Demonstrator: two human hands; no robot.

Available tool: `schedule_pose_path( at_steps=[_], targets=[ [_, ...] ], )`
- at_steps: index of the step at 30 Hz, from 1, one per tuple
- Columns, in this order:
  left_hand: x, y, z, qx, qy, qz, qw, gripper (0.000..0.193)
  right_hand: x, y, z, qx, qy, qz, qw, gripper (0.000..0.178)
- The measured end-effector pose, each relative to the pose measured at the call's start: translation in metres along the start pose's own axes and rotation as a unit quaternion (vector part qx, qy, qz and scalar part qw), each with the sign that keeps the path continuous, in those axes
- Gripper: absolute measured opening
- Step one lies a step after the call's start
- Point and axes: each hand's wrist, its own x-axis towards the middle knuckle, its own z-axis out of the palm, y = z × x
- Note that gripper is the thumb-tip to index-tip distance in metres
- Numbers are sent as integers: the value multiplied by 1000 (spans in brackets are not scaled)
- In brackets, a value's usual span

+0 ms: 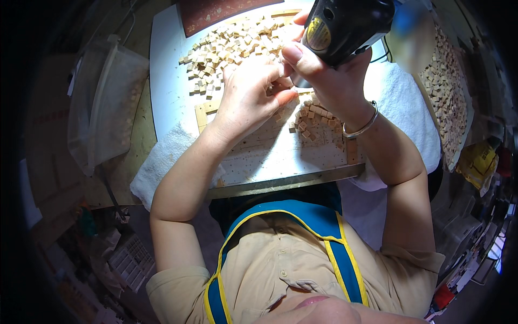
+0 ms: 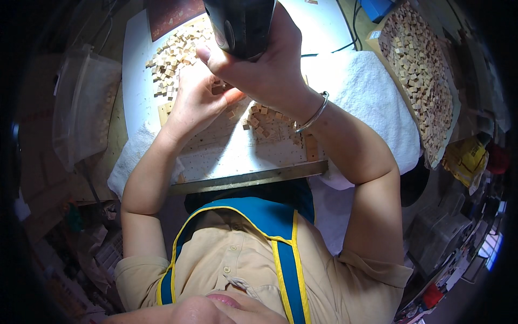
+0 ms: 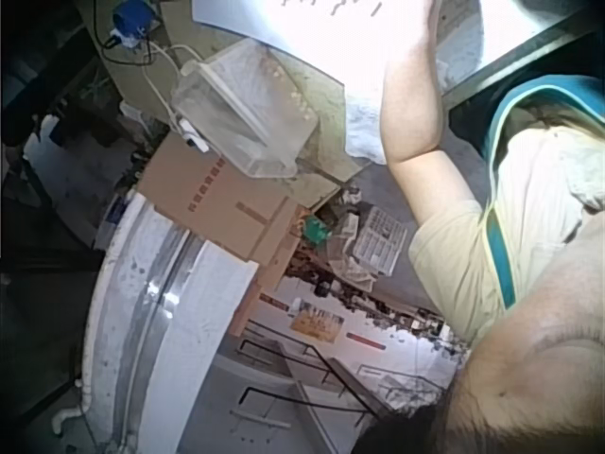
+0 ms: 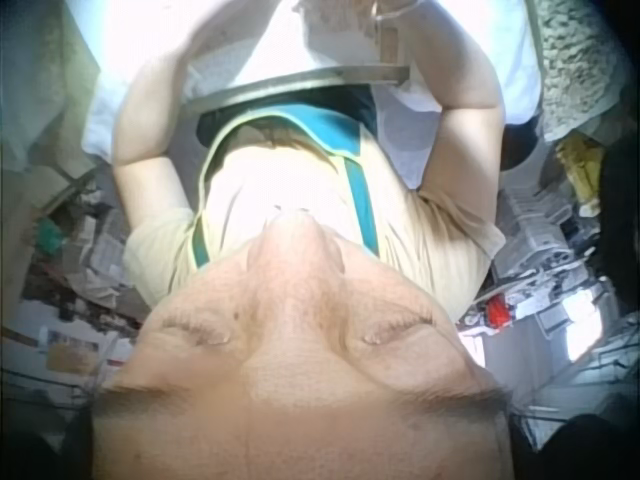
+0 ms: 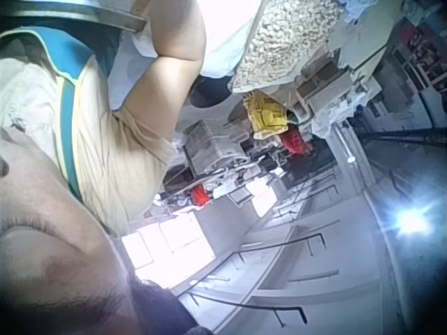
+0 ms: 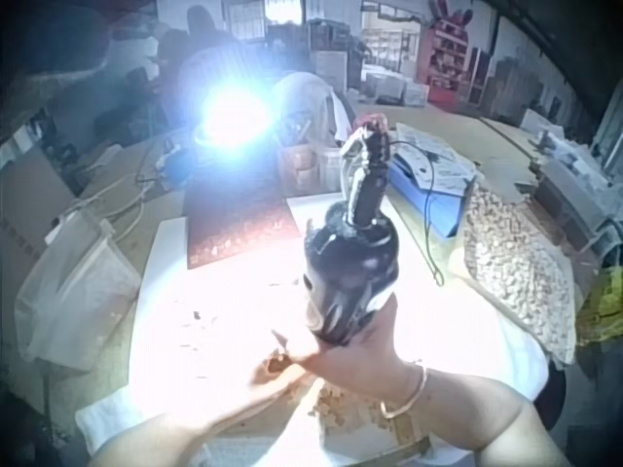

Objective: The person uses a rotary tool to shape small wooden blocks on a workbench. They handle the blocks one at a time, rotating them while applying the tool, then place the finished pieces into a container. The person also moves a paper sheet and a plastic container during the process.

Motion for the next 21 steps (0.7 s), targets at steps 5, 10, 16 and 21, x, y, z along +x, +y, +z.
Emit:
schedule_pose_path(
  at_steps=[5, 10, 16, 21],
  targets=[
    [-2, -3, 3, 0, 11, 11, 1000, 22, -1, -3, 1, 4, -2, 22, 1000, 37],
    [-1, -2, 2, -6, 4, 5, 1000, 21, -1, -1, 0, -8, 5, 13, 1000, 37],
    [-2, -3, 2, 0, -3, -1, 1000, 21, 0, -2, 0, 3, -8, 10, 1000, 37],
    [-3, -7, 5, -7, -8, -11, 1000, 21, 0, 0, -1, -1, -11, 6, 1000, 36]
  ],
)
